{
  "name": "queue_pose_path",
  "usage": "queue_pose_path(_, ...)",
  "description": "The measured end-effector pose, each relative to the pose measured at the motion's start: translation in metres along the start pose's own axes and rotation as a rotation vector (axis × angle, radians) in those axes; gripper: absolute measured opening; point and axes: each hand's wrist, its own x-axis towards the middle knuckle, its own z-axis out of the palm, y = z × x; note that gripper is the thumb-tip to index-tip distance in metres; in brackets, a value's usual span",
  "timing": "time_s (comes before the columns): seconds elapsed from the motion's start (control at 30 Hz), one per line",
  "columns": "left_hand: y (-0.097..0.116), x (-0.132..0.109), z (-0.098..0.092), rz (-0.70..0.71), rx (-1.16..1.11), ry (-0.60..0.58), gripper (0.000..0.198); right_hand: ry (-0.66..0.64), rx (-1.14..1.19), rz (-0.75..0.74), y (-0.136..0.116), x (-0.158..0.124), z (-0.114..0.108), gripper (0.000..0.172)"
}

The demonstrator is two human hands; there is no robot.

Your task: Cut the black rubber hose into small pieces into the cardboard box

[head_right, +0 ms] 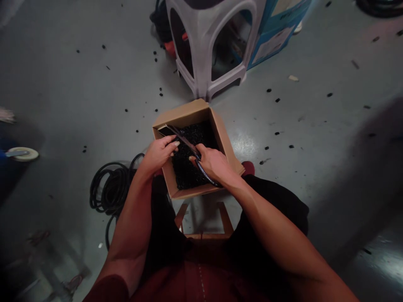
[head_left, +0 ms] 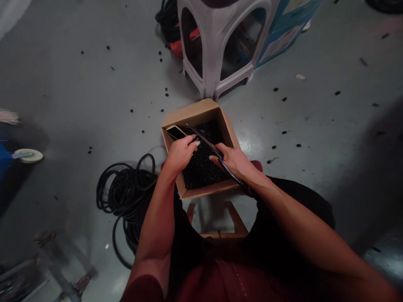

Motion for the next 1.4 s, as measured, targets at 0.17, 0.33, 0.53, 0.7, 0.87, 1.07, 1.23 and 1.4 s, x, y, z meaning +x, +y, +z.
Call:
queue_pose_path(0.17, -0.003, 0.001, -0.001, 0.036, 0.028, -0.007, 0.035, 0.002, 0.003, 0.029, -0.001, -0.001, 0.0, 0.031)
queue_pose_path(0.33, -0.005, 0.002, -0.001, 0.067, 0.027, 0.005, 0.032, 0.009, 0.014, 0.031, 0.0, -0.002, 0.001, 0.032)
queue_pose_path(0.53, -0.005, 0.001, -0.001, 0.056, -0.093, -0.022, 0.034, 0.035, 0.063, 0.049, -0.001, -0.001, 0.0, 0.032)
queue_pose_path(0.7, -0.008, 0.002, 0.001, 0.04, -0.182, -0.029, 0.042, 0.076, 0.172, 0.067, -0.001, 0.001, -0.004, 0.031)
queue_pose_path(0.87, -0.01, 0.002, 0.004, 0.015, -0.242, -0.018, 0.05, 0.138, 0.351, 0.084, -0.004, -0.001, -0.009, 0.026)
queue_pose_path(1.07, -0.011, 0.002, 0.006, 0.025, -0.322, -0.029, 0.047, 0.126, 0.663, 0.062, -0.005, -0.004, -0.01, 0.024)
queue_pose_path(1.23, -0.004, -0.001, 0.007, 0.058, -0.413, -0.148, 0.038, 0.137, 0.896, 0.063, -0.004, -0.001, -0.011, 0.024)
queue_pose_path(1.4, 0.004, -0.003, 0.01, 0.091, -0.415, -0.232, 0.034, 0.113, 0.99, 0.006, 0.001, 0.003, -0.006, 0.025)
